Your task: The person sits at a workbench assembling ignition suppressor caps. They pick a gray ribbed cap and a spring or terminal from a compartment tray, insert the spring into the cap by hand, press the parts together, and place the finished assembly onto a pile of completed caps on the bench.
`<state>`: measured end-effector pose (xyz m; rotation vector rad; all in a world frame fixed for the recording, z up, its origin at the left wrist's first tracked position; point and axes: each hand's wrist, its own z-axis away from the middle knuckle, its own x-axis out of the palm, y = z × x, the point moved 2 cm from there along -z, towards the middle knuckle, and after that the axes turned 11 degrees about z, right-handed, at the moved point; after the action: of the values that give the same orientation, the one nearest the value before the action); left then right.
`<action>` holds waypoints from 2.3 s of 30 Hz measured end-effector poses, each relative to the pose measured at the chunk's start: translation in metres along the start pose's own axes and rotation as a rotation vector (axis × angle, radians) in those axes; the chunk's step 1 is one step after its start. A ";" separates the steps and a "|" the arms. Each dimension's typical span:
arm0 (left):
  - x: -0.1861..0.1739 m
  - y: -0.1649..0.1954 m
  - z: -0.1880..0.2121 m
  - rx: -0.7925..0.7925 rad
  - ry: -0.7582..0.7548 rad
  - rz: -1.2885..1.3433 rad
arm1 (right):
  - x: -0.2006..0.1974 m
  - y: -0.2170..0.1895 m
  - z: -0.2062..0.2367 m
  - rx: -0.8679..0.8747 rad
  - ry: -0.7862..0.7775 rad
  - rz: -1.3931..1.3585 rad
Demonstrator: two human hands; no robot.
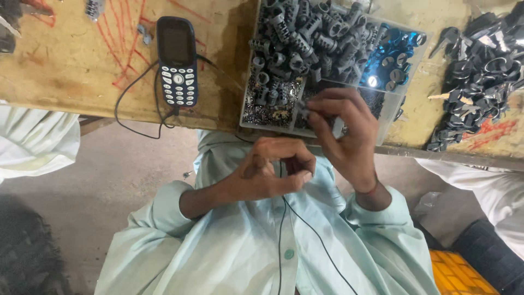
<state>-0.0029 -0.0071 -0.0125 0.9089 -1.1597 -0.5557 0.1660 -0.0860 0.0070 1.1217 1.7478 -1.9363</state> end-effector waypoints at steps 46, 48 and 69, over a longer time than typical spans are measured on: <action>-0.006 -0.003 -0.008 0.238 0.148 -0.150 | -0.064 0.028 -0.015 0.176 0.248 0.642; -0.006 -0.003 -0.010 0.256 0.077 -0.236 | -0.061 0.055 -0.022 0.086 0.285 0.676; -0.002 0.014 -0.022 0.624 -0.164 -0.868 | -0.038 0.031 0.058 0.333 -0.276 -0.734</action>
<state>0.0160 0.0086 -0.0045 1.9688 -1.0613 -0.9974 0.1917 -0.1575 0.0098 0.2423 1.8752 -2.7182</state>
